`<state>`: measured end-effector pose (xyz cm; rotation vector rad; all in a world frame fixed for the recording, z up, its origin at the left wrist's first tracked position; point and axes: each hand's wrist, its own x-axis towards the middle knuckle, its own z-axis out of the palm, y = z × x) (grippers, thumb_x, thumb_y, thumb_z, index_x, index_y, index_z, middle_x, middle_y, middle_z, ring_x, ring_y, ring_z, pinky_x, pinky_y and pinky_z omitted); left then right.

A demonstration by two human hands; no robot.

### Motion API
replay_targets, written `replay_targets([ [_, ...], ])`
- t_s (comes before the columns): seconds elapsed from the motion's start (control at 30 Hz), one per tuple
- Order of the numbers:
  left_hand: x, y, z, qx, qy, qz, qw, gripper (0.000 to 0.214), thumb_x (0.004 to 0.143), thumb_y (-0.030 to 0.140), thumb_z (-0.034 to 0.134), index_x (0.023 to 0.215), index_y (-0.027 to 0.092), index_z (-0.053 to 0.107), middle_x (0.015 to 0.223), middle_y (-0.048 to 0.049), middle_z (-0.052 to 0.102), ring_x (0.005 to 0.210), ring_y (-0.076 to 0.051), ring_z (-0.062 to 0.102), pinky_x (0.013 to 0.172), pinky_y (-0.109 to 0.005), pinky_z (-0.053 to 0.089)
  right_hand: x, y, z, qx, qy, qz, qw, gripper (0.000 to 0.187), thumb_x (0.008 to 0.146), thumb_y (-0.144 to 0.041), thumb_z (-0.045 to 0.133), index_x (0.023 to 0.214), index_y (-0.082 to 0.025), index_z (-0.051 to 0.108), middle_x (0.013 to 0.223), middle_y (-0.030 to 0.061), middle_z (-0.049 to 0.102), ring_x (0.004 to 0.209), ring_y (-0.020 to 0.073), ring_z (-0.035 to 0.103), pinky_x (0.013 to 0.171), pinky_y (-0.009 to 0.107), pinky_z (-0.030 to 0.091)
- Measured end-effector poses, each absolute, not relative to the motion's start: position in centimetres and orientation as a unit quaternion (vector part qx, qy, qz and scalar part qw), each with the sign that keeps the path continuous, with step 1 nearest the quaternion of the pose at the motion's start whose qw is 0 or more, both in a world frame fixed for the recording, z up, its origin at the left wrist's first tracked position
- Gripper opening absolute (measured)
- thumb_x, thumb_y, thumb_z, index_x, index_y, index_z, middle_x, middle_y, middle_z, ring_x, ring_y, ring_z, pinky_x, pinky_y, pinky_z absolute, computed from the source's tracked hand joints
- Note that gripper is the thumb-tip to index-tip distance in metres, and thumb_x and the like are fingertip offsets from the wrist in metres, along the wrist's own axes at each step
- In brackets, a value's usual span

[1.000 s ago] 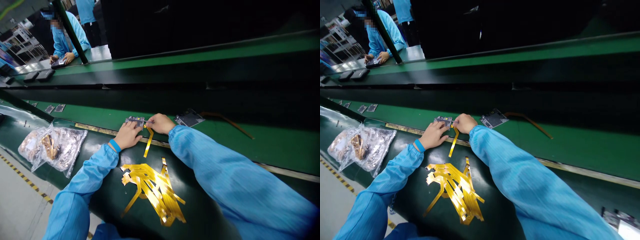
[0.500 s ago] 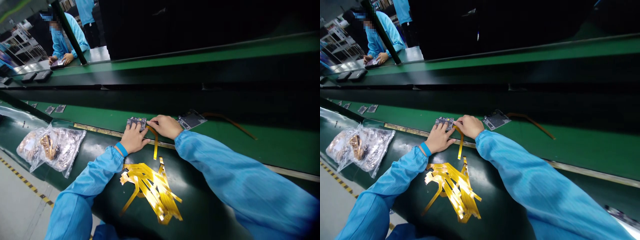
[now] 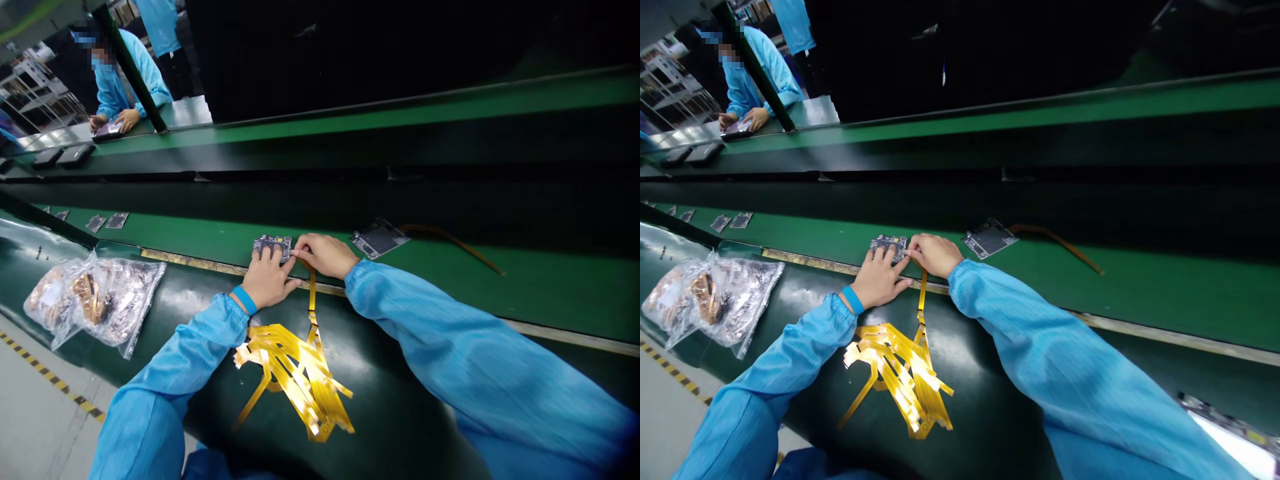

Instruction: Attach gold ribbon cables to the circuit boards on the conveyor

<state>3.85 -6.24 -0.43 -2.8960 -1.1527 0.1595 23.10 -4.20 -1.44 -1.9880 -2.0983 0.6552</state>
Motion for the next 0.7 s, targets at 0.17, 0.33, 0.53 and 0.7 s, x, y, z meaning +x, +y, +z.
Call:
replay_targets([
  [0.17,3.4,-5.7,-0.6,-0.937,-0.349,0.022,-0.021,0.059,0.105,0.055,0.05,0.153,0.022,0.057,0.157,-0.0196,0.052,0.137,-0.039,0.052,0.118,-0.057,0.04,24.0,-4.2,-1.6,-0.663,-0.711,0.22,0.082,0.013,0.098,-0.033,0.064,0.097,-0.026,0.075,0.104,0.0051,0.077,0.089,0.0217,0.07,0.07,0.03,0.044],
  [0.33,0.5,-5.2,0.1,-0.94,-0.322,-0.032,-0.109,0.052,0.106,0.045,0.051,0.151,0.02,0.059,0.154,-0.013,0.057,0.142,-0.03,0.05,0.123,-0.045,0.04,24.7,-5.2,-1.8,-0.652,-0.714,0.221,0.127,0.017,0.099,-0.034,0.062,0.097,-0.022,0.073,0.099,0.007,0.076,0.089,0.0213,0.07,0.077,0.03,0.048],
  [0.53,-4.6,-7.0,1.4,-0.938,-0.314,-0.019,-0.147,0.042,0.101,0.041,0.06,0.135,0.019,0.069,0.14,-0.0135,0.066,0.128,-0.031,0.059,0.108,-0.047,0.05,23.9,-6.7,-2.0,-0.592,-0.785,0.134,0.124,0.024,0.093,-0.035,0.07,0.114,-0.025,0.073,0.117,0.0071,0.074,0.091,0.022,0.071,0.074,0.03,0.047],
  [0.7,-6.7,-8.9,1.8,-0.938,-0.313,-0.021,-0.143,0.044,0.098,0.043,0.064,0.133,0.017,0.071,0.136,-0.015,0.067,0.124,-0.032,0.06,0.102,-0.049,0.05,23.1,-5.7,-1.6,-0.576,-0.803,0.052,0.143,0.024,0.096,-0.028,0.063,0.118,-0.023,0.074,0.117,0.0105,0.074,0.086,0.0232,0.07,0.067,0.032,0.044],
])
